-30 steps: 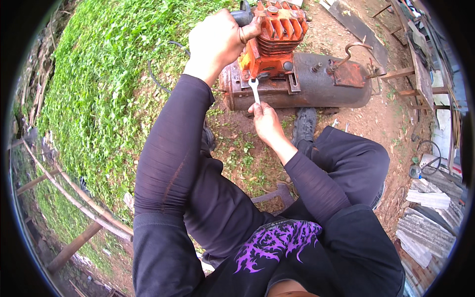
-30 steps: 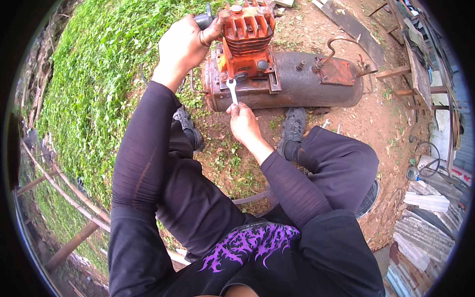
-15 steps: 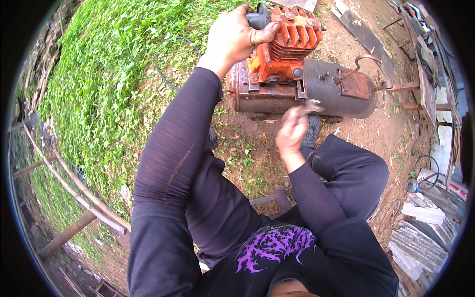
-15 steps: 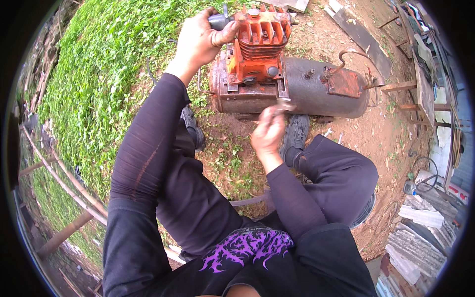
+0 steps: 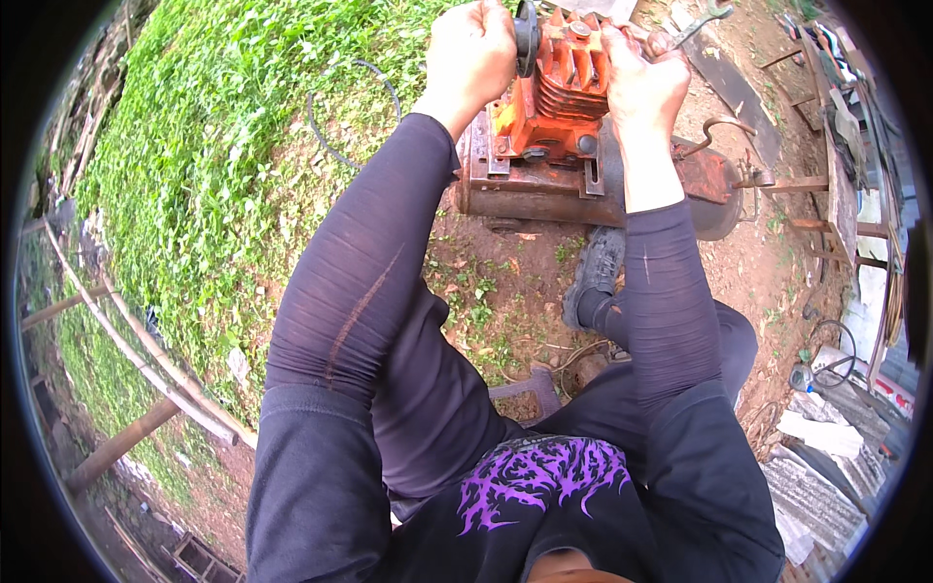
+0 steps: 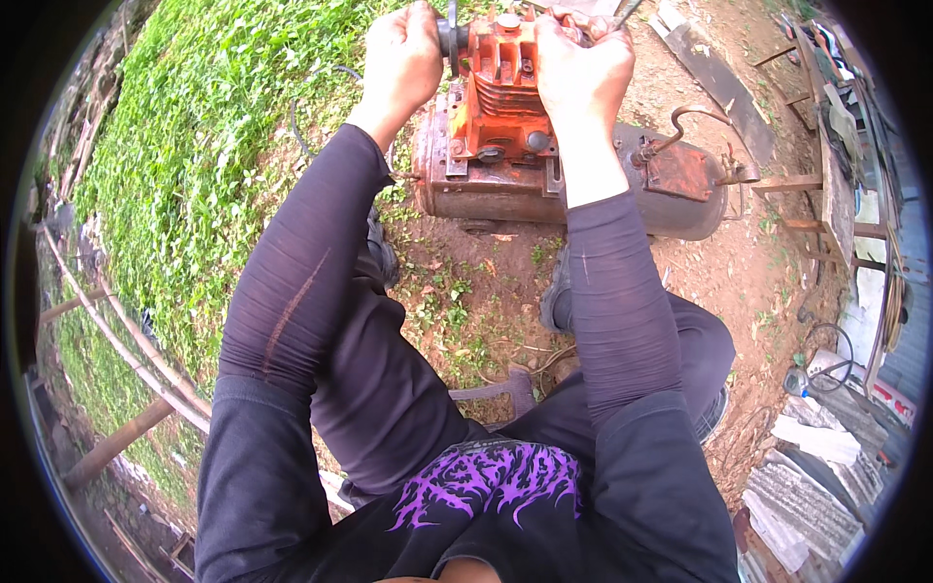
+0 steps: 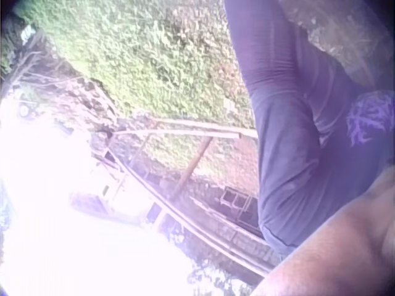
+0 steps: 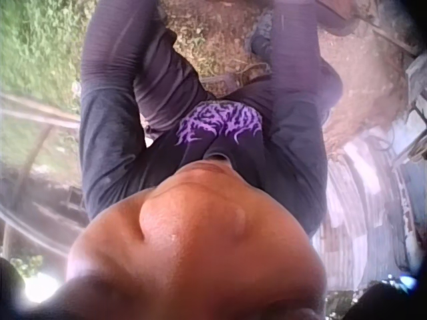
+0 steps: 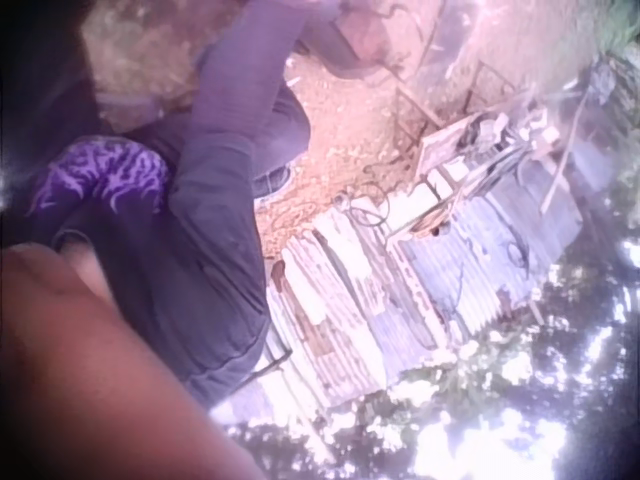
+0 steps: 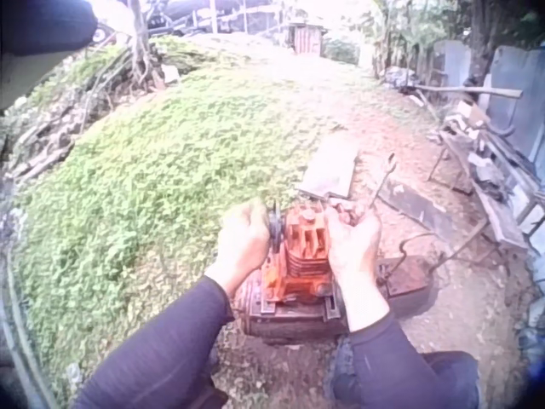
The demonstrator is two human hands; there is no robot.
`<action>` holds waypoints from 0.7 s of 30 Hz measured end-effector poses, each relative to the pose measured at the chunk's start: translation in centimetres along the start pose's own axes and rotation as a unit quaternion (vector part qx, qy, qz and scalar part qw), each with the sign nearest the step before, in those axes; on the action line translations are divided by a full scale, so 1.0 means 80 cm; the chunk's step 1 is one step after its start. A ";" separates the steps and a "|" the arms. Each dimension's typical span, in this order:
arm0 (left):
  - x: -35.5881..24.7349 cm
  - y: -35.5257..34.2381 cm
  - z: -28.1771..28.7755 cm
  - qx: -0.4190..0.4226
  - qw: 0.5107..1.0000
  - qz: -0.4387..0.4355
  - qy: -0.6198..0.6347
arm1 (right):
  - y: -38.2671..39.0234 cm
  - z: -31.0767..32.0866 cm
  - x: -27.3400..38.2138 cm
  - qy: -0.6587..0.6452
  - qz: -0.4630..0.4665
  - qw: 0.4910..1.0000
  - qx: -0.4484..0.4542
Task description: The person unscrews bolts from an air compressor motor assembly by hand, picks up a wrench from the ground, and uses it to loosen and remove more bolts.
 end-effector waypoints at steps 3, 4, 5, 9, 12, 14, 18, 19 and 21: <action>0.000 0.005 -0.001 0.043 0.996 0.066 0.033 | 0.005 0.003 0.018 0.097 0.062 0.993 -0.004; 0.002 0.007 -0.002 0.043 0.997 0.063 0.023 | 0.006 0.005 0.016 0.076 0.068 0.995 -0.019; 0.001 0.005 -0.002 0.043 0.997 0.056 0.013 | 0.006 0.005 0.017 0.053 0.076 0.995 -0.035; -0.015 -0.009 0.004 0.013 0.999 -0.022 0.028 | 0.006 0.004 0.010 -0.049 0.060 0.996 -0.054; -0.009 -0.004 0.003 0.010 1.000 -0.001 0.017 | 0.002 -0.002 0.015 -0.083 0.095 0.991 -0.032; -0.008 0.001 0.000 0.018 0.999 0.006 0.043 | 0.004 0.000 0.014 -0.027 0.111 0.993 -0.031; -0.017 -0.002 0.005 -0.011 0.999 -0.027 0.045 | 0.008 0.000 0.010 -0.109 0.046 0.991 -0.069; -0.019 -0.002 0.007 -0.024 0.998 -0.034 0.052 | 0.008 -0.001 0.017 -0.088 0.056 0.992 -0.069; -0.028 0.003 0.016 -0.061 0.996 -0.060 0.028 | 0.012 0.000 0.025 -0.041 0.072 0.994 -0.067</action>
Point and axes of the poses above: each hand's wrist, its own y-axis away from the middle knuckle, its own z-axis out of the back of the hand, x = y × z, the point moved 10 cm from there along -y, towards the middle knuckle, and after that the axes turned 1 degree about -y, right-handed, at the moved point
